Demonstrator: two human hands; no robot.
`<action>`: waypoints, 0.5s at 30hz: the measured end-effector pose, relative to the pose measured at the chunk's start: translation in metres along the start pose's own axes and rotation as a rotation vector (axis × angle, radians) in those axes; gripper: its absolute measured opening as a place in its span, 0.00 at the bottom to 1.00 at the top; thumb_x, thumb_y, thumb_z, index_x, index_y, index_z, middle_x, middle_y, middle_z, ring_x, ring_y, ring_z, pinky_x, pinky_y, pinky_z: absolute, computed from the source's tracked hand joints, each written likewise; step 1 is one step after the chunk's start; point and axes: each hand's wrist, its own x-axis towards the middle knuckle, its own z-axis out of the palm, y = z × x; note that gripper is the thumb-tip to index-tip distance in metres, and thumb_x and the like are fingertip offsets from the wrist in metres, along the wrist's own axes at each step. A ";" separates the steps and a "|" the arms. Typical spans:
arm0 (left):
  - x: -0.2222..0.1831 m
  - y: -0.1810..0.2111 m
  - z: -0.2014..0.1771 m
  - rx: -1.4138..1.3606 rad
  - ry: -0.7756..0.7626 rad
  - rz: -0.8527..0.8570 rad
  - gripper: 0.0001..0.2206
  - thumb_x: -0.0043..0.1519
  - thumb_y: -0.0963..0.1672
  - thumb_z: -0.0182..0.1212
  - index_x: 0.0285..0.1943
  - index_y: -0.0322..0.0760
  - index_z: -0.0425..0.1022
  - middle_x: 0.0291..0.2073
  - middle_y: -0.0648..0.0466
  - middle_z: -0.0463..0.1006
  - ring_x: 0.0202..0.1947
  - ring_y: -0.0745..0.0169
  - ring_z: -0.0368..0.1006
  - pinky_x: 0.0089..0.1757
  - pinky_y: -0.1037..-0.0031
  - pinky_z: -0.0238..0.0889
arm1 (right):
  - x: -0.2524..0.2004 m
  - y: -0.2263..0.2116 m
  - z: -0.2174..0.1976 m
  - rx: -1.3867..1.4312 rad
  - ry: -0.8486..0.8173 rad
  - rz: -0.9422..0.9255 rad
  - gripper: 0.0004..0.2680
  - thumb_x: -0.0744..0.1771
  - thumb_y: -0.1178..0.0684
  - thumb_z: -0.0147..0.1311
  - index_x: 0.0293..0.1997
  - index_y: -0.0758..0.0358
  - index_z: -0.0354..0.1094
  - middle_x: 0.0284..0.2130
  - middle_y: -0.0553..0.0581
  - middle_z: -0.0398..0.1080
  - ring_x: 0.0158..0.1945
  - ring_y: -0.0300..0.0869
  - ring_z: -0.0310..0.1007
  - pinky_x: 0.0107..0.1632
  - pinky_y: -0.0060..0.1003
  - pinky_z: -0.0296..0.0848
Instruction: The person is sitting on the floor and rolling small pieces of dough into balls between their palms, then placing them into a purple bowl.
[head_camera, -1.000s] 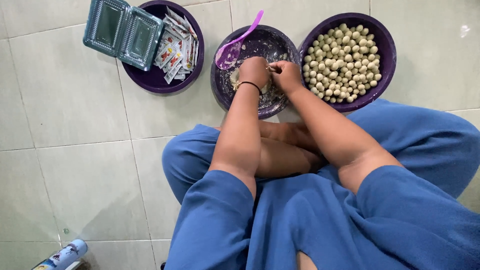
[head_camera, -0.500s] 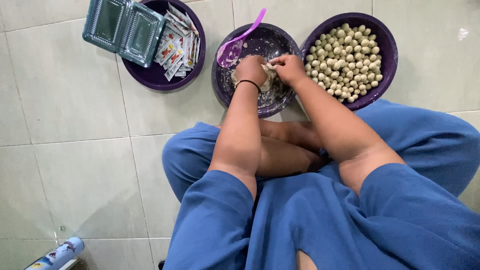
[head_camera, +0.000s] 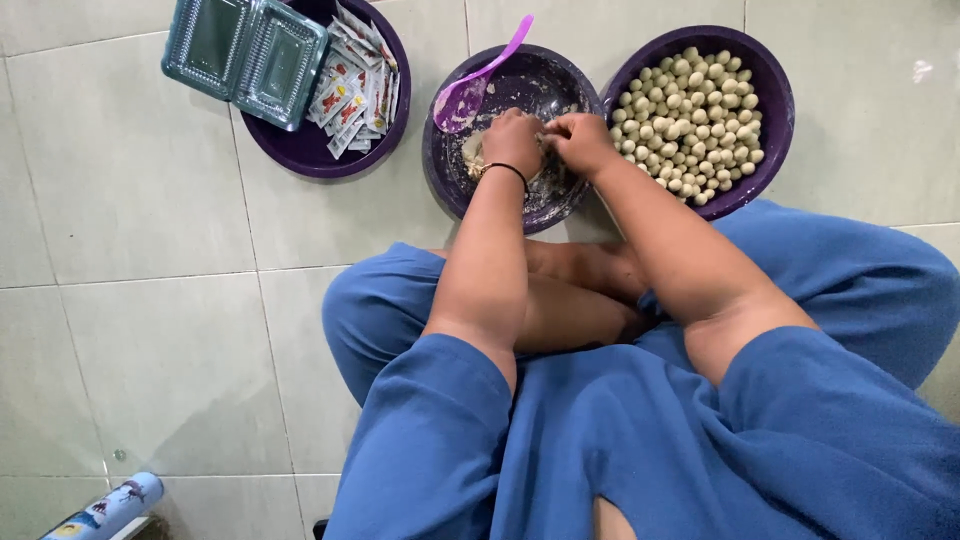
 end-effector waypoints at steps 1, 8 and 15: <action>0.001 0.000 0.002 0.016 0.006 0.001 0.10 0.61 0.47 0.58 0.47 0.55 0.83 0.44 0.53 0.75 0.50 0.44 0.75 0.48 0.56 0.74 | -0.002 -0.006 -0.005 -0.048 -0.014 -0.082 0.10 0.64 0.47 0.61 0.49 0.46 0.76 0.45 0.50 0.77 0.57 0.50 0.72 0.59 0.46 0.72; 0.014 -0.008 0.029 0.037 0.045 0.015 0.08 0.60 0.46 0.58 0.43 0.51 0.83 0.42 0.52 0.74 0.47 0.44 0.76 0.44 0.57 0.75 | -0.005 0.003 0.011 -0.253 -0.021 -0.203 0.10 0.65 0.51 0.59 0.51 0.55 0.75 0.45 0.58 0.76 0.54 0.54 0.74 0.59 0.49 0.71; 0.010 -0.006 0.019 0.020 0.069 0.013 0.08 0.60 0.47 0.58 0.40 0.51 0.84 0.40 0.52 0.75 0.45 0.43 0.77 0.43 0.57 0.75 | -0.006 -0.023 -0.015 0.289 0.029 0.256 0.04 0.62 0.47 0.61 0.36 0.44 0.79 0.25 0.43 0.77 0.36 0.36 0.80 0.41 0.33 0.78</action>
